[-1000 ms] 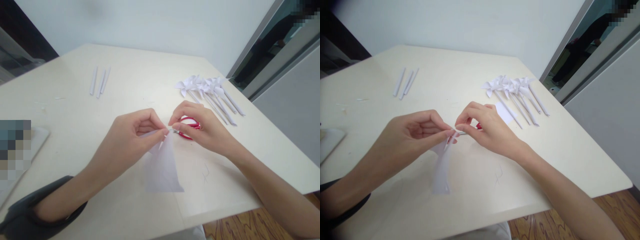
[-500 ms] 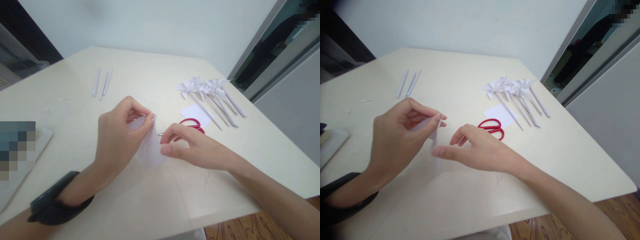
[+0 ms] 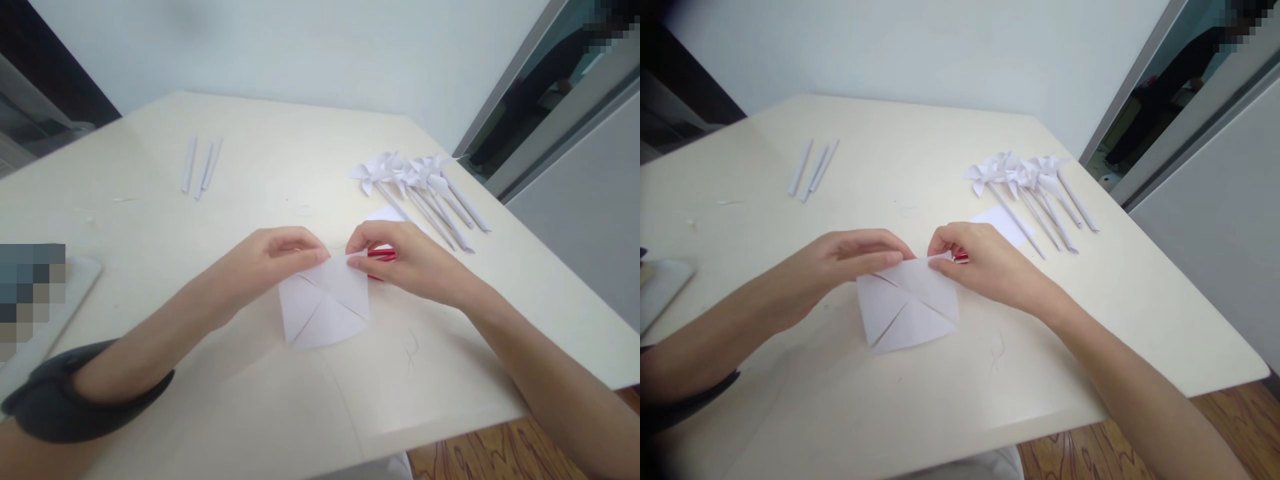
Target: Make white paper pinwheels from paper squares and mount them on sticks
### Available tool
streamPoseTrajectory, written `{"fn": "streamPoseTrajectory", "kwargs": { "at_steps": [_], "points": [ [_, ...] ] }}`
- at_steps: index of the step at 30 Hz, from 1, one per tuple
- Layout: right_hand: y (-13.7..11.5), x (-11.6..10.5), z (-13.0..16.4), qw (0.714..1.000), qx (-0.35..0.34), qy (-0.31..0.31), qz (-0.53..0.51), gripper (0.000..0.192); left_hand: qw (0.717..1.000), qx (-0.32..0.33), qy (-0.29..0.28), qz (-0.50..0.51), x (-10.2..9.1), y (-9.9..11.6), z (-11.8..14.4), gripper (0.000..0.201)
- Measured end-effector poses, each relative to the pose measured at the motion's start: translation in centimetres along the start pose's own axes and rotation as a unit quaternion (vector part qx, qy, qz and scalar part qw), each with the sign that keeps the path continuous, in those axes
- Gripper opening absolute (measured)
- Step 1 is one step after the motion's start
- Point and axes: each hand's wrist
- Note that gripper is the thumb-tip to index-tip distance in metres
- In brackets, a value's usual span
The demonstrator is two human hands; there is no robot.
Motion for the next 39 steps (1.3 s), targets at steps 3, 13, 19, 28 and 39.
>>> {"fn": "streamPoseTrajectory", "kwargs": {
  "at_steps": [3, 13, 19, 28, 39],
  "points": [
    [-0.1, 0.6, 0.0, 1.0, -0.029, -0.004, -0.006, 0.004, 0.999, 0.014, -0.035, -0.016, 0.5, -0.4, 0.0, 0.009],
    [-0.4, 1.4, 0.0, 0.998, -0.017, 0.063, 0.005, 0.007, 0.997, 0.019, -0.055, -0.043, 0.7, -0.8, 0.1, 0.013],
    [-0.8, 1.5, 0.1, 0.996, -0.027, 0.07, 0.045, 0.005, 0.997, 0.041, -0.034, -0.051, 0.8, -0.8, 0.4, 0.018],
    [-0.9, 1.7, 0.2, 0.988, -0.06, 0.105, 0.092, 0.004, 0.999, 0.033, -0.003, 0.01, 1.1, -0.8, 0.7, 0.016],
    [-0.5, 3.0, 0.3, 0.926, -0.173, 0.137, 0.307, 0.013, 0.998, 0.029, 0.014, 0.049, 1.9, -1.6, 0.5, 0.022]
  ]
}}
Point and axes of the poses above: each hand's wrist, its own z-axis away from the middle knuckle, its own x-axis out of the palm, y = z × x, and after that the axes turned 10 degrees about -x, right-handed
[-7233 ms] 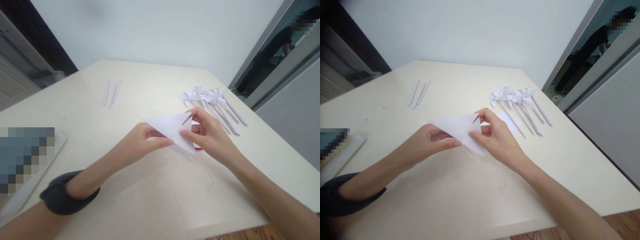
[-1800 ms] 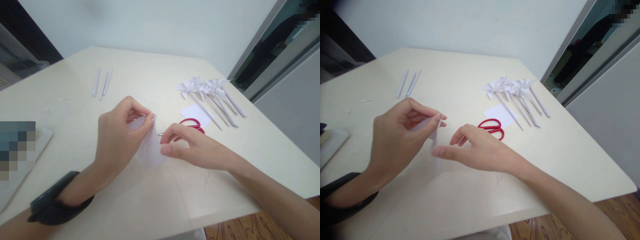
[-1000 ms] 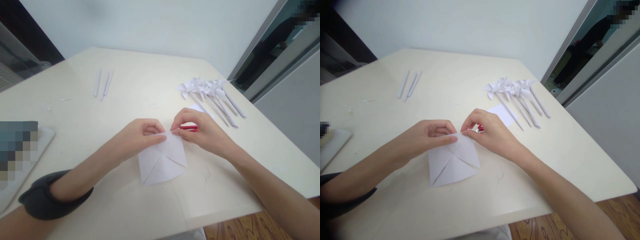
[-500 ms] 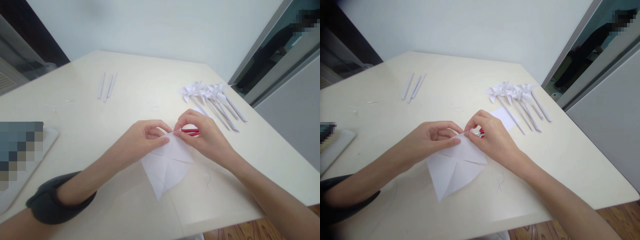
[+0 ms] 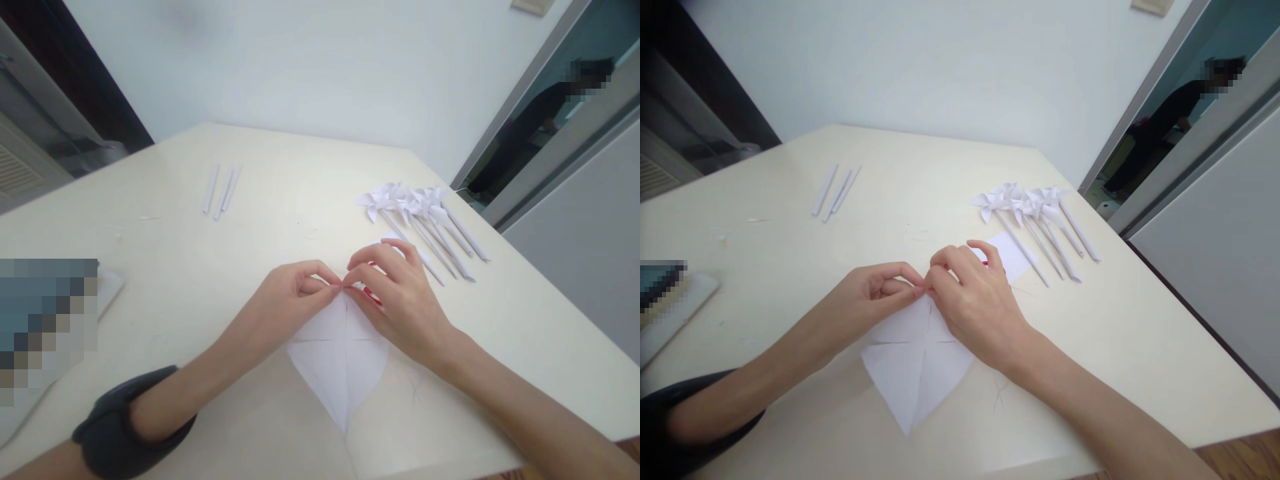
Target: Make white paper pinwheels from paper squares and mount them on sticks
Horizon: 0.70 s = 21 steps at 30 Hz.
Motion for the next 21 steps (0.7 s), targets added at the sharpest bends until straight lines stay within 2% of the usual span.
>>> {"fn": "streamPoseTrajectory", "kwargs": {
  "at_steps": [3, 7, 11, 14, 18, 21],
  "points": [
    [-0.1, 0.1, -0.1, 0.999, 0.001, 0.029, -0.031, 0.009, 0.999, -0.016, 0.006, 0.027, 0.1, 0.3, 0.1, 0.021],
    [0.4, -0.2, 0.1, 0.996, -0.06, 0.053, -0.03, 0.015, 0.997, -0.028, -0.011, 0.078, 0.1, 0.6, 0.2, 0.016],
    [1.5, -0.5, 0.5, 0.992, -0.119, 0.037, 0.024, 0.028, 0.992, -0.027, -0.043, 0.114, -0.1, 0.7, 0.4, 0.022],
    [2.2, -0.5, 0.7, 0.99, -0.134, 0.023, 0.028, 0.031, 0.99, -0.032, -0.052, 0.126, -0.3, 0.7, 0.3, 0.021],
    [2.3, -0.5, 0.4, 0.994, -0.096, 0.024, -0.037, 0.027, 0.99, -0.042, -0.037, 0.13, -0.4, 0.5, 0.2, 0.019],
    [1.7, -0.6, -0.1, 0.99, -0.011, 0.036, -0.135, 0.012, 0.996, -0.015, -0.002, 0.092, -0.2, 0.3, 0.2, 0.016]
  ]
}}
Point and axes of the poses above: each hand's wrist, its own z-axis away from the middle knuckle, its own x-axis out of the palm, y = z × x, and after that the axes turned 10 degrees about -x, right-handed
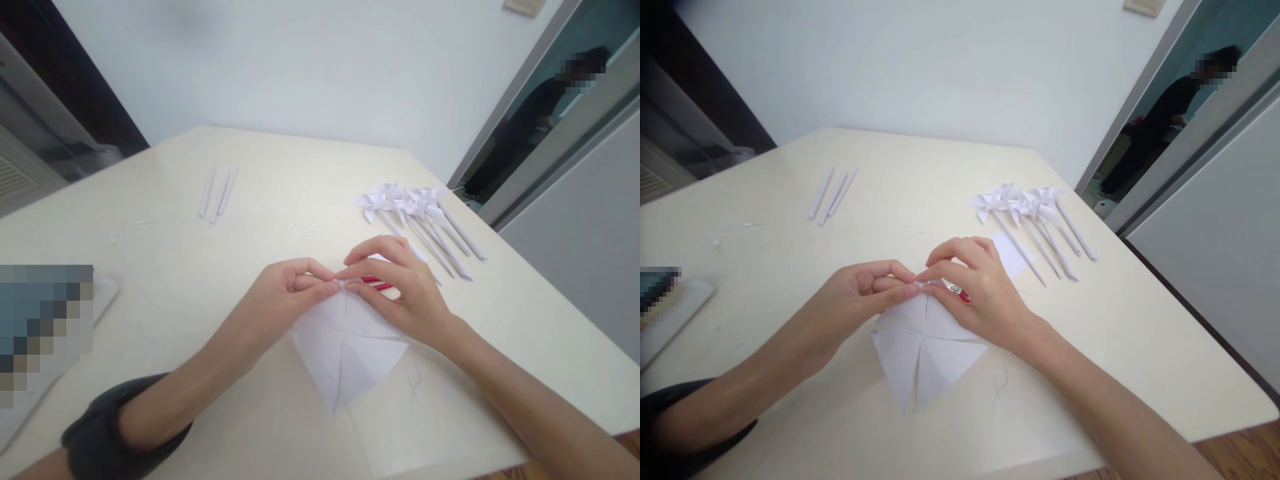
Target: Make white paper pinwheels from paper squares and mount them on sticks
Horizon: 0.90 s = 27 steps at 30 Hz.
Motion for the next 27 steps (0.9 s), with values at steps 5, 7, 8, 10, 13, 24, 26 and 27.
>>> {"fn": "streamPoseTrajectory", "kwargs": {
  "at_steps": [5, 7, 8, 10, 13, 24, 26, 27],
  "points": [
    [-0.9, 0.3, -0.4, 0.987, 0.125, 0.01, -0.102, 0.005, 0.998, 0.024, 0.022, -0.062, 0.5, 0.3, 0.6, 0.019],
    [-1.0, 0.4, -0.4, 0.98, 0.156, 0.01, -0.12, 0.004, 0.996, 0.027, 0.032, -0.078, 0.6, 0.5, 0.7, 0.019],
    [-1.0, 0.4, -0.4, 0.977, 0.169, 0.009, -0.127, 0.004, 0.996, 0.031, 0.036, -0.082, 0.6, 0.6, 0.8, 0.019],
    [-1.0, 0.4, -0.4, 0.972, 0.188, 0.009, -0.138, 0.004, 0.994, 0.039, 0.041, -0.09, 0.7, 0.6, 0.8, 0.021],
    [-1.1, 0.3, -0.5, 0.967, 0.203, 0.002, -0.153, 0.008, 0.992, 0.041, 0.043, -0.114, 0.7, 0.6, 0.8, 0.024],
    [-1.0, -0.3, -0.7, 0.95, 0.235, -0.004, -0.206, 0.01, 0.97, 0.094, 0.094, -0.204, 0.7, 1.8, 1.2, 0.013],
    [-1.0, -0.3, -0.8, 0.95, 0.236, -0.007, -0.206, 0.01, 0.972, 0.088, 0.099, -0.196, 0.8, 1.8, 1.2, 0.011],
    [-1.2, -0.2, -0.8, 0.953, 0.234, -0.009, -0.193, 0.01, 0.973, 0.086, 0.097, -0.189, 0.8, 1.8, 1.2, 0.009]
  ]
}}
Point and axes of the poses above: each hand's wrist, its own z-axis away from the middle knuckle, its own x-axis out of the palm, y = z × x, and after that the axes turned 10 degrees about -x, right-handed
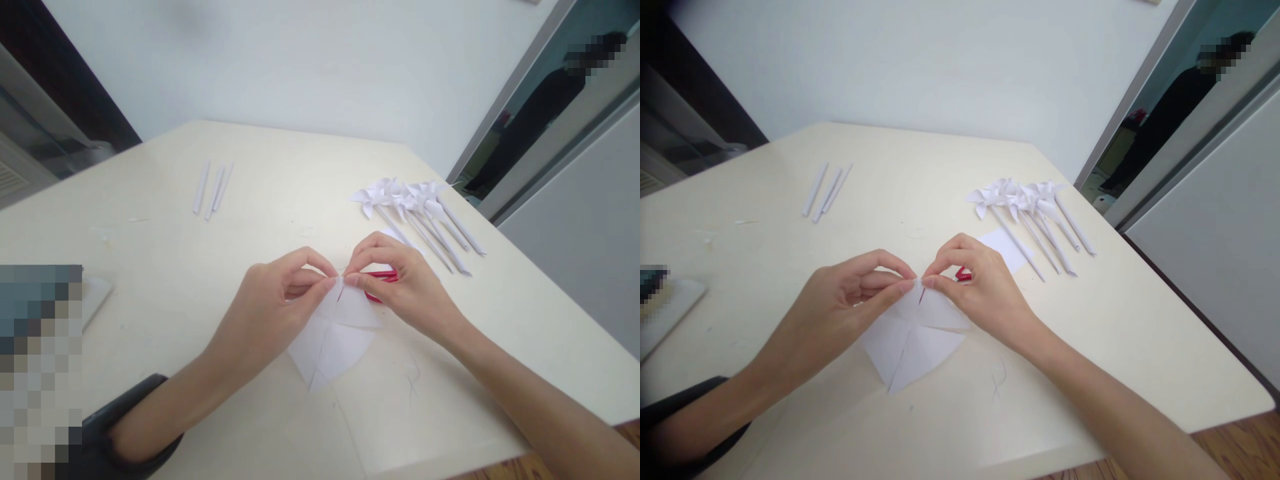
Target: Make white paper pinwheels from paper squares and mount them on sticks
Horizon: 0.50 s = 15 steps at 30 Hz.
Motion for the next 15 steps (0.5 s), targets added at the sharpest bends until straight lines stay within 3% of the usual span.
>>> {"fn": "streamPoseTrajectory", "kwargs": {
  "at_steps": [3, 6, 8, 10, 15],
  "points": [
    [-0.2, 0.4, 0.2, 0.998, -0.015, 0.012, 0.057, 0.012, 1.0, 0.0, -0.011, 0.015, 0.1, -0.4, -0.1, 0.008],
    [-0.1, 0.4, 0.2, 0.993, -0.074, 0.017, 0.095, 0.008, 0.998, -0.005, -0.035, 0.053, -0.1, -1.0, -0.4, 0.009],
    [0.3, 0.1, 0.2, 0.986, -0.134, 0.01, 0.103, 0.001, 0.99, -0.033, -0.083, 0.105, -0.4, -1.2, -0.7, 0.011],
    [0.6, -0.4, 0.0, 0.978, -0.184, -0.003, 0.094, 0.01, 0.977, -0.07, -0.133, 0.15, -0.6, -1.2, -0.9, 0.013],
    [1.0, -1.1, -0.1, 0.964, -0.258, -0.051, 0.045, 0.008, 0.952, -0.109, -0.22, 0.18, -0.9, -1.1, -1.1, 0.023]
  ]
}}
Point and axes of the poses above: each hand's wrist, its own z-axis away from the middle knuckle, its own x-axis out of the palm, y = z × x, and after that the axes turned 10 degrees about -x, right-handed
